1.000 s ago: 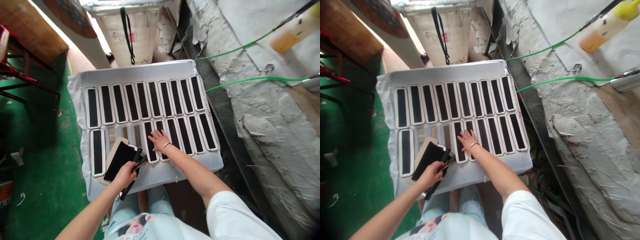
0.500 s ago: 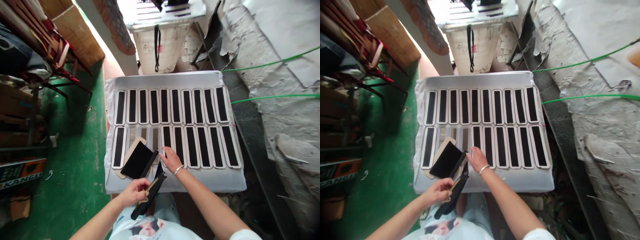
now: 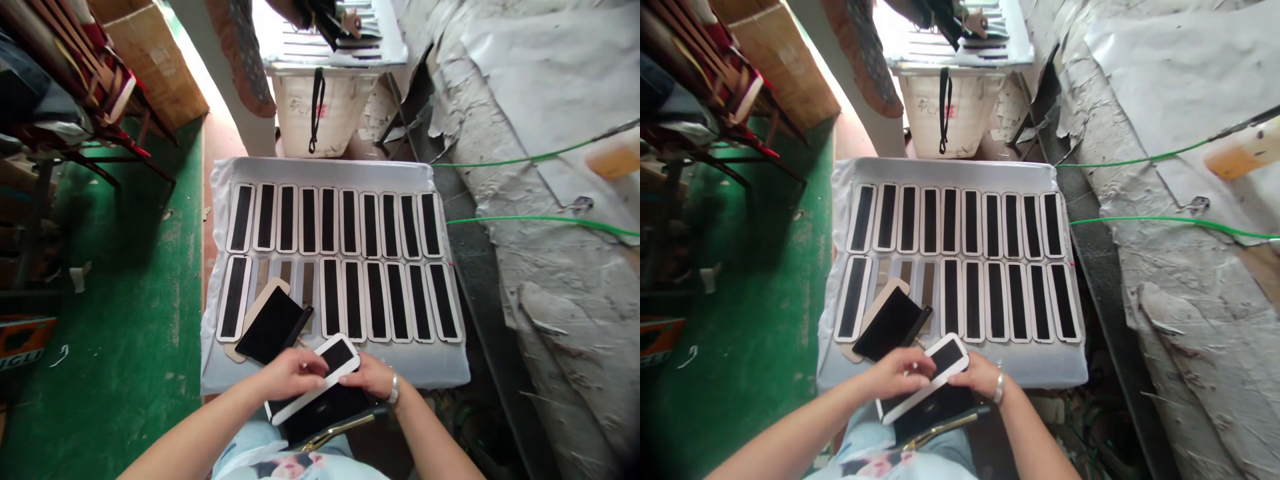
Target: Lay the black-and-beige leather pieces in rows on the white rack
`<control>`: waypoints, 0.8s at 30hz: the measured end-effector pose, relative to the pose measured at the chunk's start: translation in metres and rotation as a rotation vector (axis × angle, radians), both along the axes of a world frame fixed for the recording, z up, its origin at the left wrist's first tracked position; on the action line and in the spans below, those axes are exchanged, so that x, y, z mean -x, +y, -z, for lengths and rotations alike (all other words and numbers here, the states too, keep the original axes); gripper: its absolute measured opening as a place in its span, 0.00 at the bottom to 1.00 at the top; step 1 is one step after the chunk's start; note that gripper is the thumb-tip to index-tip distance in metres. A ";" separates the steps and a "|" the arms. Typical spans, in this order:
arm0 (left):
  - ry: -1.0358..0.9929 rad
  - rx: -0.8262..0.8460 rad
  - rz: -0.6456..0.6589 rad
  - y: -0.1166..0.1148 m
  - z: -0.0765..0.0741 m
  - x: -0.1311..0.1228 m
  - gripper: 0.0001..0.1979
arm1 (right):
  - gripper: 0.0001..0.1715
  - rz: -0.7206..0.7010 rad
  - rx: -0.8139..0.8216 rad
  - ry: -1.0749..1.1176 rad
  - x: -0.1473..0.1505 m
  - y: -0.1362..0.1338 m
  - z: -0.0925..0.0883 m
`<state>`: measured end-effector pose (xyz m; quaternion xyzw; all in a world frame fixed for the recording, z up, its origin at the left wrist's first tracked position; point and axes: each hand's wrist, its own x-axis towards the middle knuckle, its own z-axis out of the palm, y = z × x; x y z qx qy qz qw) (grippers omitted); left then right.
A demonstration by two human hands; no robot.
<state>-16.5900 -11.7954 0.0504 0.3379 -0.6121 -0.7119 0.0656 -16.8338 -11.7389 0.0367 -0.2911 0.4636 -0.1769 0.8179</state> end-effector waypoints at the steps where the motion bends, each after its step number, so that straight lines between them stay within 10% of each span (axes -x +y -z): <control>1: -0.120 0.090 -0.149 -0.014 0.010 -0.006 0.15 | 0.26 0.056 0.007 0.064 0.018 0.000 -0.003; 4: -0.595 0.355 -0.500 -0.057 0.049 -0.031 0.18 | 0.25 0.184 0.007 0.286 0.076 -0.013 -0.006; 9: -0.795 0.314 -0.433 -0.094 0.092 -0.060 0.24 | 0.28 0.326 0.205 1.087 0.109 -0.041 0.005; 12: -0.731 0.229 -0.426 -0.099 0.094 -0.068 0.16 | 0.25 0.385 0.345 1.214 0.055 -0.049 0.023; 18: -0.416 -0.047 -0.479 -0.098 0.084 -0.100 0.19 | 0.36 0.147 0.297 0.744 -0.099 -0.063 0.062; 24: 0.029 -0.505 -0.789 -0.078 0.101 -0.129 0.22 | 0.10 0.152 0.314 0.462 -0.136 -0.051 0.004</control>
